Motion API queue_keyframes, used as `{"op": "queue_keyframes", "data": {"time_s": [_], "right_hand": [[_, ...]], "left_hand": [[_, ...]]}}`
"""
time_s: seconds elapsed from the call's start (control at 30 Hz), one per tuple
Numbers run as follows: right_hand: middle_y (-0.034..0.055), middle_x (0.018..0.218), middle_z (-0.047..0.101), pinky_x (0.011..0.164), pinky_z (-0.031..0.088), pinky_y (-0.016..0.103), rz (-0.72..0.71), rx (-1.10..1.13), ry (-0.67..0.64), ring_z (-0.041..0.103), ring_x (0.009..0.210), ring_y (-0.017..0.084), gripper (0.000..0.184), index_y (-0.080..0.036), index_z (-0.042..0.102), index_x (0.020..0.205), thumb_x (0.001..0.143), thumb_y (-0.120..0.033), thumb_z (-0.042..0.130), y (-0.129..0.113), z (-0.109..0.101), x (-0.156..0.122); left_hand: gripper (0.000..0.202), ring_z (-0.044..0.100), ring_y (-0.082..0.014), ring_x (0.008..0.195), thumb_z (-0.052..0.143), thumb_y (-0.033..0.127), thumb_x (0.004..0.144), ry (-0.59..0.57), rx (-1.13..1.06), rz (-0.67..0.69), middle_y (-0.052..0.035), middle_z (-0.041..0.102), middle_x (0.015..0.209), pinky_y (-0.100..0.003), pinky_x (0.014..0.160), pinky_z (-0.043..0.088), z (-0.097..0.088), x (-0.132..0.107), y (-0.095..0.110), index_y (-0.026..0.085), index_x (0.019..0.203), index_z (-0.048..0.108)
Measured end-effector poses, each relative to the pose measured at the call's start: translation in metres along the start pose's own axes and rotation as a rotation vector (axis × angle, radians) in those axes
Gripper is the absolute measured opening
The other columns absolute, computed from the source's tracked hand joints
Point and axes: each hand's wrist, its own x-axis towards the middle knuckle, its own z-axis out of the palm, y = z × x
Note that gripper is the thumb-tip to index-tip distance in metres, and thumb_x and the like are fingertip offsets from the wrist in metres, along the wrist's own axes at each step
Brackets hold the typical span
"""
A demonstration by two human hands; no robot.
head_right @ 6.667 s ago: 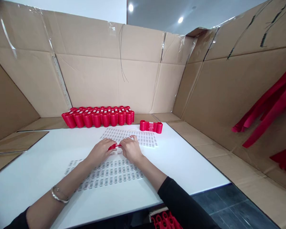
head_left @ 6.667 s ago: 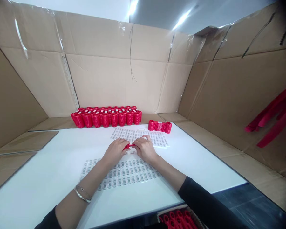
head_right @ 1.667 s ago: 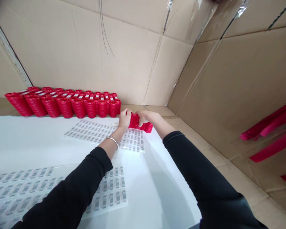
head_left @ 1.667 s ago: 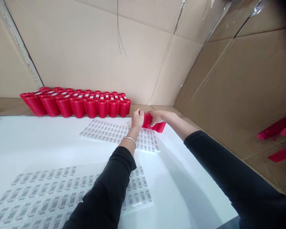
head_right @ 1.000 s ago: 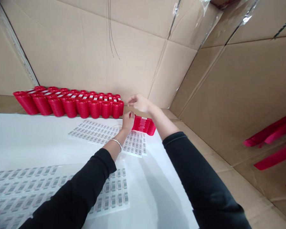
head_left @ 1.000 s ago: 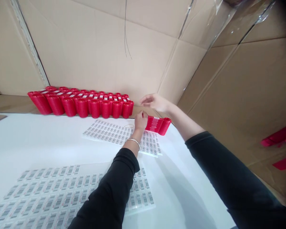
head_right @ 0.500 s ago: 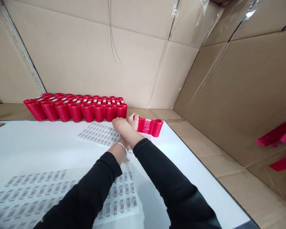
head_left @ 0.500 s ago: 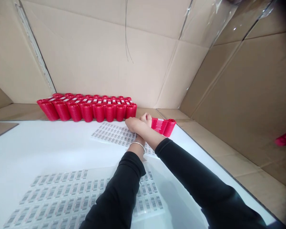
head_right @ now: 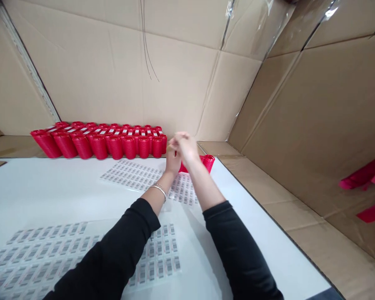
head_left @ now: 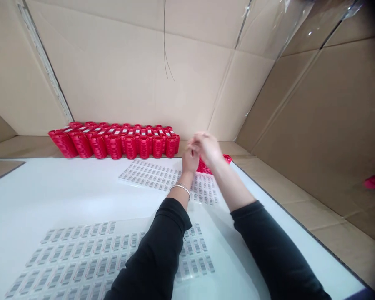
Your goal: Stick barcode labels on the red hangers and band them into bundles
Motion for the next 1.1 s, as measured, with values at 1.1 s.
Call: {"op": "queue_keyframes", "data": {"time_s": [1.1], "right_hand": [[0.0042, 0.098, 0.057, 0.079, 0.047, 0.037, 0.038, 0.329, -0.213, 0.055, 0.094, 0.02, 0.05, -0.022, 0.042, 0.087, 0.057, -0.04, 0.077, 0.128, -0.098, -0.028]], "left_hand": [[0.029, 0.053, -0.0094, 0.066, 0.048, 0.036, 0.088, -0.053, 0.047, -0.047, 0.0014, 0.055, 0.069, -0.027, 0.066, 0.046, -0.006, 0.002, 0.009, 0.012, 0.074, 0.055]]}}
